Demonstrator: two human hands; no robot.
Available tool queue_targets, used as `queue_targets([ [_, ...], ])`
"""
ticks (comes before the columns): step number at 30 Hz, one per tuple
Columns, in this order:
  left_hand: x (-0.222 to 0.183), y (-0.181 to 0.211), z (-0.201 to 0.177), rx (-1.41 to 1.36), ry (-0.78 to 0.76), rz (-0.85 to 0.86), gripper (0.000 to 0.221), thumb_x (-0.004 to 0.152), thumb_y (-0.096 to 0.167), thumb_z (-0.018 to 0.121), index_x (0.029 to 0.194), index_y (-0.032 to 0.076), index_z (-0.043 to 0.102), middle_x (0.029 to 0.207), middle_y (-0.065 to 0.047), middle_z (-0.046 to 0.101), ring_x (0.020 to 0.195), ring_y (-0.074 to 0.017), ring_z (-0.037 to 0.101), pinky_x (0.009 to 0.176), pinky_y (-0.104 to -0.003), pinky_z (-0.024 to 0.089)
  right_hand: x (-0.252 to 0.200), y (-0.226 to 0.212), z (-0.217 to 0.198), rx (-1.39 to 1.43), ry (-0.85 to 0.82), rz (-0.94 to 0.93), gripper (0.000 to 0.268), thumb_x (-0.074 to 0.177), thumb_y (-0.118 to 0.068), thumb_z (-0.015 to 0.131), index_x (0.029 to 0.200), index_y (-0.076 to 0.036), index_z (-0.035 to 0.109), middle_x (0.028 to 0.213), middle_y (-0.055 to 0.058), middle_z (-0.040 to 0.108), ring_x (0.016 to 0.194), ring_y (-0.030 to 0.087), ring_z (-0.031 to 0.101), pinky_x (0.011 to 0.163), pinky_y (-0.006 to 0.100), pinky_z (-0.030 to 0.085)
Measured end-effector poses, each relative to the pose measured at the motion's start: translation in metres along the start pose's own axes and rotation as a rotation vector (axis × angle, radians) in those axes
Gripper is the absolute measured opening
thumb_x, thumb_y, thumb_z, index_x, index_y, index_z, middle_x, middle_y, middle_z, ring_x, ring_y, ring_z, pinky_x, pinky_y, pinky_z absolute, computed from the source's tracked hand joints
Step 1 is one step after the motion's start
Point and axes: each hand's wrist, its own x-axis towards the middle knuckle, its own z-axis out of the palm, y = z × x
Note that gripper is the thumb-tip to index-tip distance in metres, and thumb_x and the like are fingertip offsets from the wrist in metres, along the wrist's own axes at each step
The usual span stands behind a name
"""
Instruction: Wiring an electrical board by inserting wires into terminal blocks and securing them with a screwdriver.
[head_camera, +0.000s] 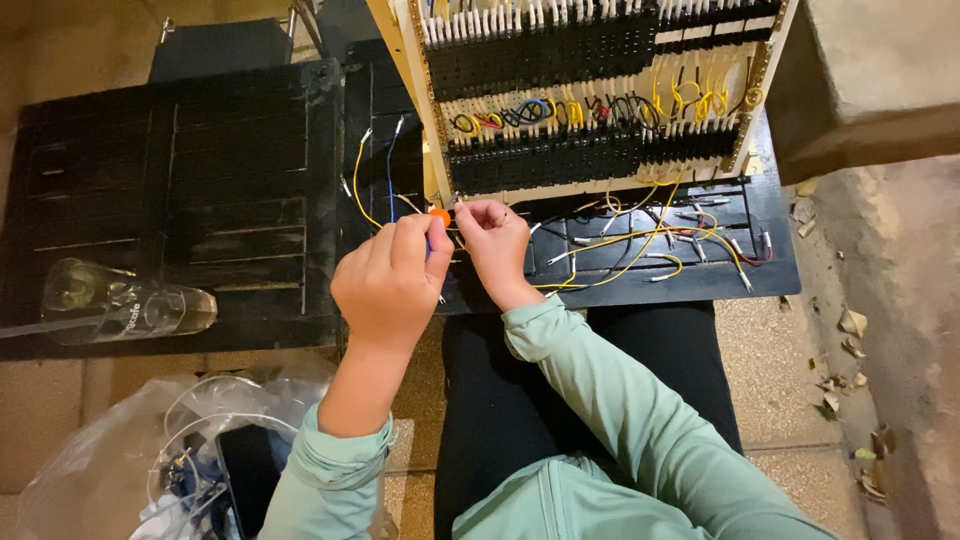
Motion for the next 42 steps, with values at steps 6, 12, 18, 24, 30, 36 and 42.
queue_targets([
  [6, -0.005, 0.004, 0.003, 0.026, 0.025, 0.071, 0.016, 0.096, 0.029, 0.069, 0.083, 0.021, 0.064, 0.062, 0.005, 0.045, 0.052, -0.0120, 0.057, 0.057, -0.023, 0.051, -0.004, -0.002, 0.002, -0.054, 0.042, -0.082, 0.003, 0.085, -0.012, 0.080, 0.087, -0.012, 0.082, 0.060, 0.004, 0.070, 0.053, 0.004, 0.057, 0.050, 0.022, 0.048],
  [12, 0.024, 0.017, -0.015, -0.086, -0.118, 0.166, 0.036, 0.091, 0.020, 0.064, 0.127, 0.018, 0.061, 0.088, -0.005, 0.049, 0.070, -0.0233, 0.056, 0.060, -0.036, 0.044, 0.014, 0.057, 0.003, -0.088, 0.071, -0.132, 0.007, 0.084, -0.012, 0.080, 0.079, -0.016, 0.078, 0.059, 0.000, 0.064, 0.058, 0.004, 0.051, 0.055, 0.022, 0.047],
  [18, -0.005, 0.024, 0.014, 0.157, -0.145, -0.006, 0.029, 0.103, 0.038, 0.052, 0.114, 0.013, 0.062, 0.077, 0.000, 0.050, 0.065, -0.0158, 0.064, 0.059, -0.029, 0.053, -0.005, 0.001, 0.001, -0.054, 0.066, -0.103, 0.005, 0.084, -0.011, 0.080, 0.088, -0.014, 0.081, 0.062, 0.004, 0.068, 0.059, 0.003, 0.055, 0.058, 0.022, 0.052],
  [24, 0.030, 0.039, -0.026, -0.009, -0.248, -0.217, 0.049, 0.094, 0.029, 0.069, 0.137, 0.012, 0.054, 0.087, -0.006, 0.049, 0.059, -0.0274, 0.065, 0.053, -0.038, 0.057, 0.001, 0.016, 0.004, 0.010, 0.052, -0.076, 0.005, 0.085, -0.014, 0.083, 0.088, -0.011, 0.080, 0.061, 0.002, 0.069, 0.055, 0.004, 0.059, 0.054, 0.021, 0.052],
  [30, 0.020, 0.023, -0.021, -0.325, -0.383, -0.164, 0.055, 0.083, 0.010, 0.069, 0.135, 0.014, 0.051, 0.101, -0.010, 0.050, 0.084, -0.0361, 0.070, 0.073, -0.044, 0.061, -0.003, 0.004, 0.001, -0.028, 0.059, -0.076, 0.005, 0.084, -0.015, 0.083, 0.088, -0.014, 0.081, 0.063, 0.000, 0.070, 0.056, 0.001, 0.058, 0.053, 0.020, 0.053],
  [36, 0.012, 0.027, -0.016, -0.038, -0.364, -0.156, 0.039, 0.103, 0.031, 0.058, 0.137, 0.014, 0.052, 0.084, -0.003, 0.050, 0.054, -0.0237, 0.068, 0.052, -0.034, 0.057, 0.002, 0.016, 0.004, -0.067, 0.073, -0.124, 0.003, 0.083, -0.011, 0.082, 0.086, -0.011, 0.081, 0.063, 0.005, 0.070, 0.057, 0.007, 0.060, 0.053, 0.025, 0.052],
  [42, 0.014, 0.022, -0.015, -0.380, -0.379, -0.092, 0.058, 0.082, -0.003, 0.061, 0.136, 0.016, 0.055, 0.104, -0.007, 0.050, 0.092, -0.0327, 0.060, 0.080, -0.043, 0.055, -0.003, -0.001, 0.001, -0.077, 0.080, -0.130, 0.003, 0.082, -0.013, 0.082, 0.085, -0.014, 0.081, 0.063, 0.003, 0.070, 0.058, 0.004, 0.060, 0.054, 0.021, 0.051],
])
